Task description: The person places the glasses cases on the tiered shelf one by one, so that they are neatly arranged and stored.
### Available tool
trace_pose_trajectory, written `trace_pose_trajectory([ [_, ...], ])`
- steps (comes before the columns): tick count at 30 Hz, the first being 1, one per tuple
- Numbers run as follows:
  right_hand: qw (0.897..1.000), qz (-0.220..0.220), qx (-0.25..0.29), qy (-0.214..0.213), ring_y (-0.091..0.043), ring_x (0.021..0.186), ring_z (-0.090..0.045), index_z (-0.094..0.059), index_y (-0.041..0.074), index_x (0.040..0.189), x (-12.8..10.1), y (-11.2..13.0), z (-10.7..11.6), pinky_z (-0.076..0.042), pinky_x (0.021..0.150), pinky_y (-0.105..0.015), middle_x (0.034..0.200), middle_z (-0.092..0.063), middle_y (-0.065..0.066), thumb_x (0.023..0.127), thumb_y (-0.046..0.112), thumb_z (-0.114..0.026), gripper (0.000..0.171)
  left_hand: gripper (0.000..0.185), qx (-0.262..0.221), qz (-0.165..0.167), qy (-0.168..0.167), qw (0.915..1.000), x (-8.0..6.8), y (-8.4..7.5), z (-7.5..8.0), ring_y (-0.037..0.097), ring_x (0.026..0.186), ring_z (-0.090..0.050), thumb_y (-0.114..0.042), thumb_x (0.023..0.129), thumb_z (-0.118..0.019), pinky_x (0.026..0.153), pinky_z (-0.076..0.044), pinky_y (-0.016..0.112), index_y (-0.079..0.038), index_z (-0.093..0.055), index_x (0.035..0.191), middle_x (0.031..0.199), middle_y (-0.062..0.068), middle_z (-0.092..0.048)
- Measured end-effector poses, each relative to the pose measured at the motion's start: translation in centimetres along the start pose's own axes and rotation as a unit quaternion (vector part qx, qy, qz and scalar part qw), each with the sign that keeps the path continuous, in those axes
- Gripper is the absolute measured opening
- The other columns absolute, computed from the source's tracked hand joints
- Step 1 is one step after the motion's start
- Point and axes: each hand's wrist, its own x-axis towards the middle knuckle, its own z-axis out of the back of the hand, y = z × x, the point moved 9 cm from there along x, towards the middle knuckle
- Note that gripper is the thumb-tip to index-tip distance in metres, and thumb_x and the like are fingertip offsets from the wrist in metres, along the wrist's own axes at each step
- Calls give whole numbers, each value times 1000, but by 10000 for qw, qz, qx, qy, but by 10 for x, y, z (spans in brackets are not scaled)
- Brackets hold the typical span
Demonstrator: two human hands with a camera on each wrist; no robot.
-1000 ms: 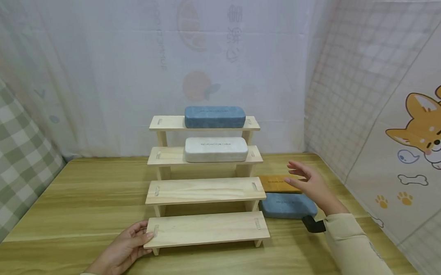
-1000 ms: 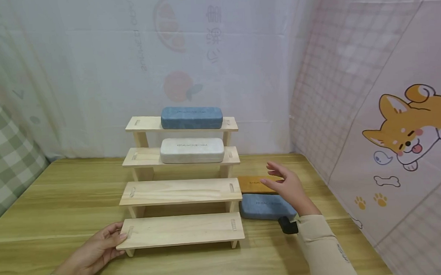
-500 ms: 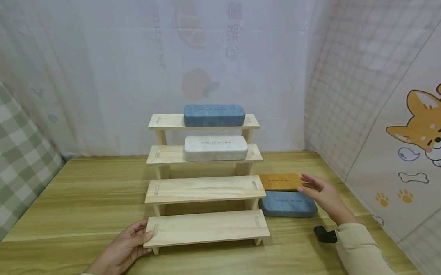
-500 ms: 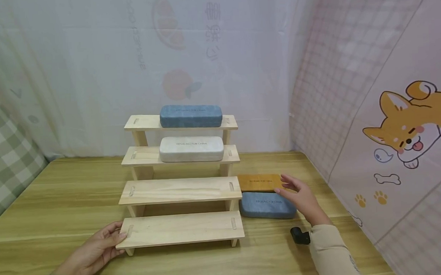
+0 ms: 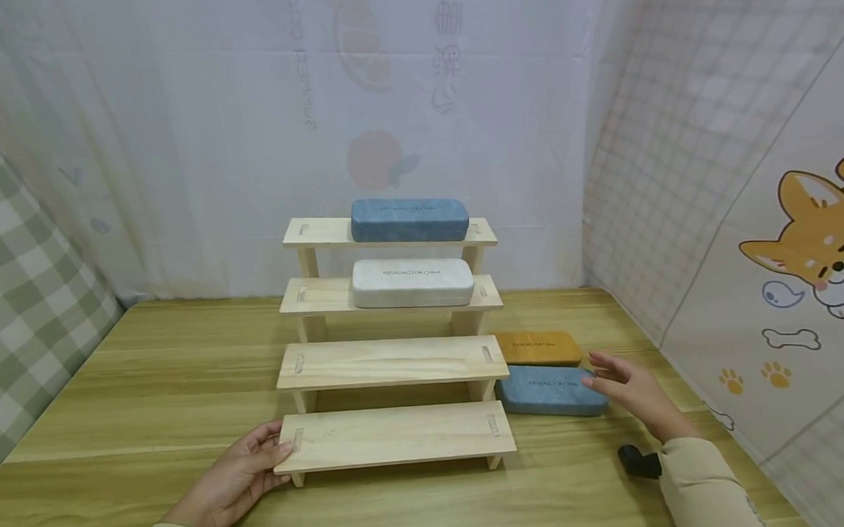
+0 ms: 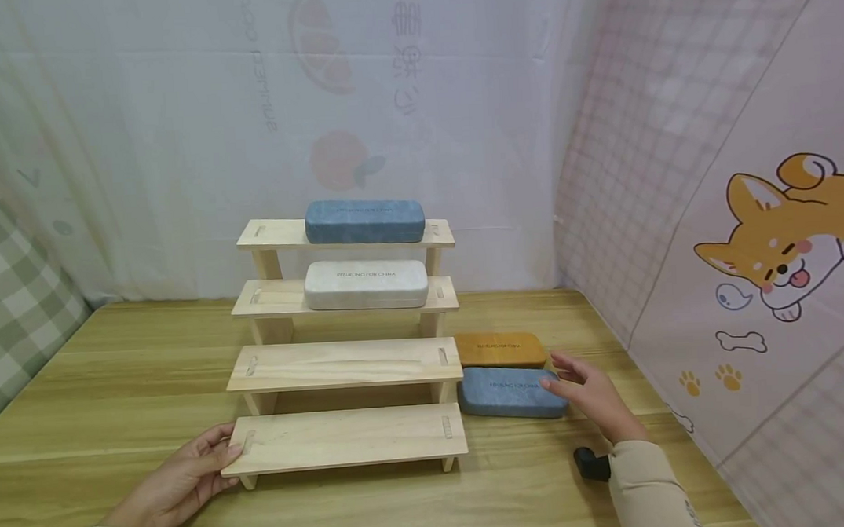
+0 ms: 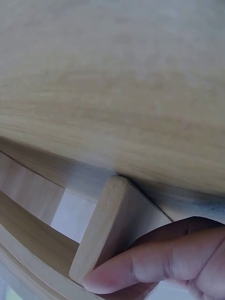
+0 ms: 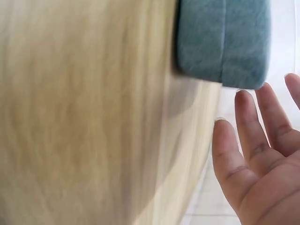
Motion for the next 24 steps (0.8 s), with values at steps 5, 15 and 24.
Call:
trace_pose_trajectory([
  [5,9996,1,-88,266,-50,130,-36,-26,-5,149,-1,-4,-4,-42,96,-59,147,-33,-32,95,30,-63,75,75,-24,17,-2,10000,0,0,0,12,95,-59,-12,100,-52,80,-51,29,14,1,146,113,-2,-54],
  [15,9975,67,-406,568,-54,128,-34,-26,-7,148,0,-10,-7,-41,94,-61,147,-29,-35,90,29,-68,80,73,-71,-14,28,10000,0,0,0,12,95,-59,-12,100,-52,81,-51,29,14,-1,146,112,-2,-55],
  [24,9941,186,-707,798,-55,126,-35,-26,-10,147,2,-12,-12,-42,93,-60,146,-29,-36,85,27,-74,86,69,-72,-22,31,10000,0,-1,-1,13,95,-59,-13,100,-53,80,-51,29,12,-8,146,111,-1,-56],
])
